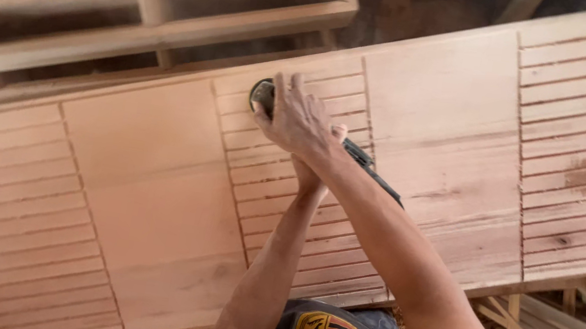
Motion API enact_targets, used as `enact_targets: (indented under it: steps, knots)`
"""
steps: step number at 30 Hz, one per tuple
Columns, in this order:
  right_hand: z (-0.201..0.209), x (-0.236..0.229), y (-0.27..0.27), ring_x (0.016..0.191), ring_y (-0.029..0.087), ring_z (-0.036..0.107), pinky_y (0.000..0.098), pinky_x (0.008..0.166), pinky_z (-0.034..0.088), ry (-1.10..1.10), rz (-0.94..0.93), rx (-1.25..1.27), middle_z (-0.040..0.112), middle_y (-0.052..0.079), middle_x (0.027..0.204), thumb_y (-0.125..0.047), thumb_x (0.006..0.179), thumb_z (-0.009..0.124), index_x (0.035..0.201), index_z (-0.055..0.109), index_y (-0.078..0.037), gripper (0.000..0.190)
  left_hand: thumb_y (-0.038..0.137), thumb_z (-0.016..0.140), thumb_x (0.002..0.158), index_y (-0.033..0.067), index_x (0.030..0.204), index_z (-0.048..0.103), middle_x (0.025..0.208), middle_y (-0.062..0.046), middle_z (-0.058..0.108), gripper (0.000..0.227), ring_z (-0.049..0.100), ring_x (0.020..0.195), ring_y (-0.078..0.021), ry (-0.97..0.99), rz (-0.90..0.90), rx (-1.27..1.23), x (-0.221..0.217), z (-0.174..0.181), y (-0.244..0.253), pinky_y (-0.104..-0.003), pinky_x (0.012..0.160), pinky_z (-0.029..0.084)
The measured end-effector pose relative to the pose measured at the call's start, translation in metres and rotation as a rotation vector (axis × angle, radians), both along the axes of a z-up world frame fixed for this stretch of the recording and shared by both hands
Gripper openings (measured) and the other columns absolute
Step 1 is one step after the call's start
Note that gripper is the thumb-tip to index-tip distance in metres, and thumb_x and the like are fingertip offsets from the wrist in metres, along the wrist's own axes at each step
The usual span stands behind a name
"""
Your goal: The person sands a wooden door panel with an electric orbital sander by moving the tool across the grooved and flat sections of the wood surface.
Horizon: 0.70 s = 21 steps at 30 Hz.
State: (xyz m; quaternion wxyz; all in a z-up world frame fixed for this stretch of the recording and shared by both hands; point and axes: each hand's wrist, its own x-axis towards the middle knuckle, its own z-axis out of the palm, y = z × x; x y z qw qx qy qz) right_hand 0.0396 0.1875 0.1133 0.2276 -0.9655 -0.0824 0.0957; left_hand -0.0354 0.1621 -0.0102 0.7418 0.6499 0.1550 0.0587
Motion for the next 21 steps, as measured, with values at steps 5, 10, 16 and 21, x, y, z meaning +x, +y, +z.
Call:
enact_targets:
  steps: [5, 10, 16, 21]
  knots:
    - [-0.006, -0.007, 0.062, 0.085, 0.050, 0.068, 0.0593, 0.068, 0.055, 0.075, 0.118, -0.027, 0.051, 0.032, 0.124, -0.045, 0.088, 0.068, 0.139, 0.042, -0.001, 0.072, 0.022, 0.079, 0.091, -0.0017, 0.121, 0.062, 0.111, -0.009, 0.070, 0.042, 0.063, 0.098, -0.0183, 0.043, 0.100, 0.004, -0.005, -0.005, 0.055, -0.036, 0.083, 0.053]
    - [-0.005, -0.026, 0.050, 0.087, 0.051, 0.067, 0.0616, 0.071, 0.053, 0.039, 0.184, -0.086, 0.054, 0.030, 0.121, -0.047, 0.090, 0.069, 0.136, 0.046, -0.004, 0.067, 0.022, 0.080, 0.090, -0.0016, 0.120, 0.062, 0.111, -0.009, 0.070, 0.042, 0.063, 0.098, -0.0179, 0.058, 0.046, -0.025, -0.016, -0.004, 0.042, -0.036, 0.082, 0.053]
    - [0.011, -0.028, -0.017, 0.081, 0.049, 0.067, 0.0594, 0.064, 0.055, 0.048, 0.003, -0.097, 0.054, 0.027, 0.120, -0.046, 0.089, 0.069, 0.130, 0.052, -0.005, 0.061, 0.022, 0.081, 0.090, -0.0015, 0.120, 0.062, 0.111, -0.008, 0.069, 0.043, 0.063, 0.098, -0.0174, 0.000, -0.127, -0.079, -0.021, 0.012, -0.026, -0.036, 0.082, 0.053]
    - [0.014, -0.027, -0.078, 0.074, 0.045, 0.068, 0.0571, 0.063, 0.056, -0.044, -0.064, -0.117, 0.056, 0.024, 0.114, -0.045, 0.090, 0.070, 0.128, 0.056, -0.008, 0.055, 0.023, 0.081, 0.089, -0.0014, 0.120, 0.063, 0.111, -0.008, 0.069, 0.043, 0.063, 0.098, -0.0171, -0.031, -0.213, -0.101, -0.020, 0.026, -0.077, -0.036, 0.081, 0.053]
